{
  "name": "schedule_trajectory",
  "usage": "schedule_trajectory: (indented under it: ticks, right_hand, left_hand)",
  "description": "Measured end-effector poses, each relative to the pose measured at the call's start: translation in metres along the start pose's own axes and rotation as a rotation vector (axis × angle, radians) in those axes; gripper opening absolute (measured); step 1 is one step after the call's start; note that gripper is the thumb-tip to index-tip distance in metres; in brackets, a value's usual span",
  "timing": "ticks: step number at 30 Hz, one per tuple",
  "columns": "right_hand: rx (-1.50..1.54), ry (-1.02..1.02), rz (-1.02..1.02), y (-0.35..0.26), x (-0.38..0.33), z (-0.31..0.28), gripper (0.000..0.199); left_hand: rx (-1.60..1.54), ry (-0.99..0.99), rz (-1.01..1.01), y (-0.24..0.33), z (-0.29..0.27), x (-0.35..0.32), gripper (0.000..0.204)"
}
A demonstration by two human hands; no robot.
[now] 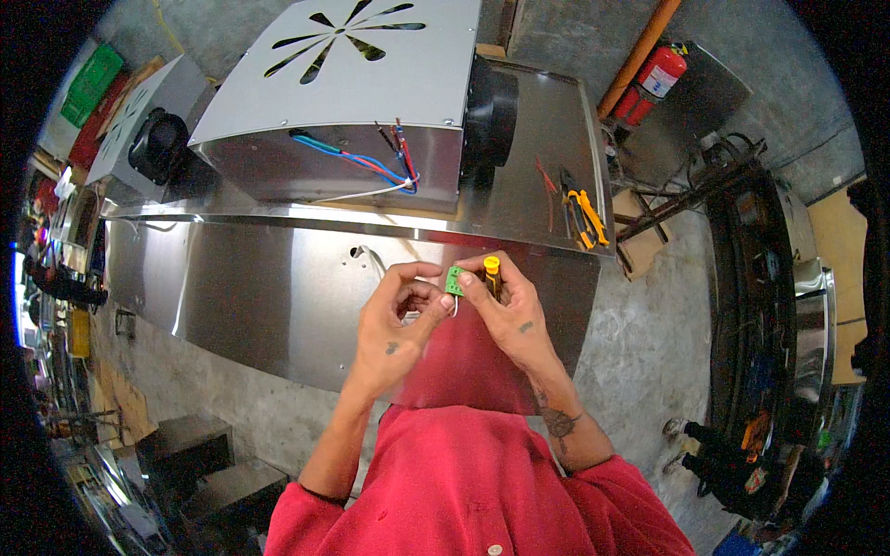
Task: The person strips insulation from several colored wires using wire strippers, then inserts the exposed ends into a green terminal block and tightens the screws with a screwdriver. The person repeats this process for multiple wires, securing each connection.
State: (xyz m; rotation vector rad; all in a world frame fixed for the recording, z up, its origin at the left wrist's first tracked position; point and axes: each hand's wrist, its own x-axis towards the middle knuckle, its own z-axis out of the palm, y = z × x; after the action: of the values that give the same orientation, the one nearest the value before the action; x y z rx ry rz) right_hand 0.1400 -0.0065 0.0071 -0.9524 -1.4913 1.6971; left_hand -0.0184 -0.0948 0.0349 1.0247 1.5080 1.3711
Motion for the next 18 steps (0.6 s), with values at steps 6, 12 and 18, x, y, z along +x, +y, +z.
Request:
schedule_trajectory:
  ticks: [6, 12, 18]
  right_hand:
    - [-0.009, -0.047, 0.006, -0.003, 0.002, -0.004, 0.032]
    - [-0.261, 0.033, -0.180, 0.004, 0.010, -0.017, 0.034]
    - [-0.053, 0.140, -0.434, -0.039, -0.003, -0.028, 0.041]
  left_hand:
    - [0.075, -0.098, -0.055, 0.003, -0.006, 0.005, 0.043]
    - [0.061, -0.100, 0.032, -0.021, -0.005, 0.013, 0.043]
    - [0.061, -0.105, 0.038, -0.028, -0.004, 0.008, 0.045]
